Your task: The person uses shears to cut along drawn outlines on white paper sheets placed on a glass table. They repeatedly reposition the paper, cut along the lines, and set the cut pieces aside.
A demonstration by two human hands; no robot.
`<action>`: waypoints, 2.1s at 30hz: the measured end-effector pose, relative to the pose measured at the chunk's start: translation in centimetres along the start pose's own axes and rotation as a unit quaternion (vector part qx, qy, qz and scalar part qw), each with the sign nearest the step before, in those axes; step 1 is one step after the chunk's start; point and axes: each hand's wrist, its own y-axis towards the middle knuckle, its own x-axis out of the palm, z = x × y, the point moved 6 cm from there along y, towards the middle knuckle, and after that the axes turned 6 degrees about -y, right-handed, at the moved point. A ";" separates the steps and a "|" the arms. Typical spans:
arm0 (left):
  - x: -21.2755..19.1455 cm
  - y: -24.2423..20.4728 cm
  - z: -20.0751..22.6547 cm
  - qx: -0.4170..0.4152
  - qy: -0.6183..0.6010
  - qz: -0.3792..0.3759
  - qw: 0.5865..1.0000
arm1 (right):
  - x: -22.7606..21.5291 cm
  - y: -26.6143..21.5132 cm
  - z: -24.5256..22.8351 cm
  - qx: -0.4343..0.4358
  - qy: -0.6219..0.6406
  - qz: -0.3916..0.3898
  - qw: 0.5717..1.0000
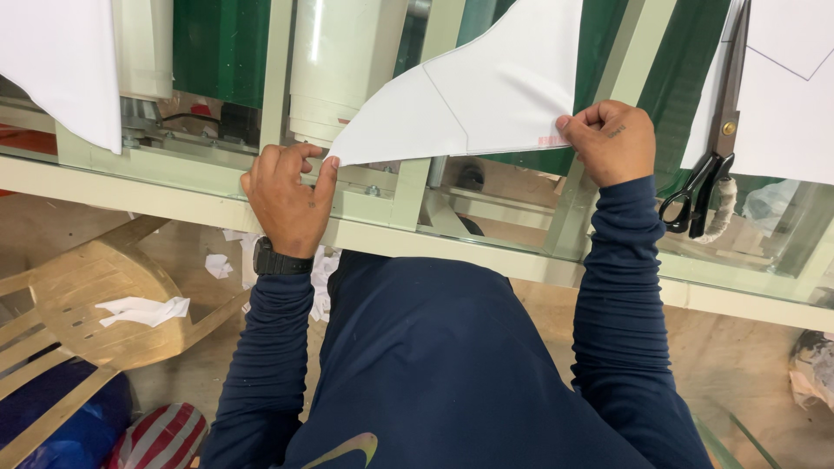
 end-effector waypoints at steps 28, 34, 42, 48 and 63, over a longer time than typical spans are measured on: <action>-0.2 -0.4 3.6 0.123 0.013 0.006 0.992 | -0.1 0.0 0.1 0.006 0.012 0.001 1.000; 4.9 -0.3 10.0 0.254 0.028 -0.105 0.961 | 0.0 0.1 0.1 -0.005 0.003 0.003 1.000; 7.4 1.2 10.2 0.270 0.061 -0.143 0.950 | 0.2 0.3 1.0 -0.033 -0.047 0.031 0.998; 8.6 1.1 9.4 0.276 0.085 -0.142 0.947 | 0.1 -0.1 -0.2 -0.054 -0.084 0.051 0.994; 8.3 1.4 9.4 0.270 0.068 -0.133 0.951 | 7.3 -3.7 -13.1 -0.467 -0.067 -0.008 0.882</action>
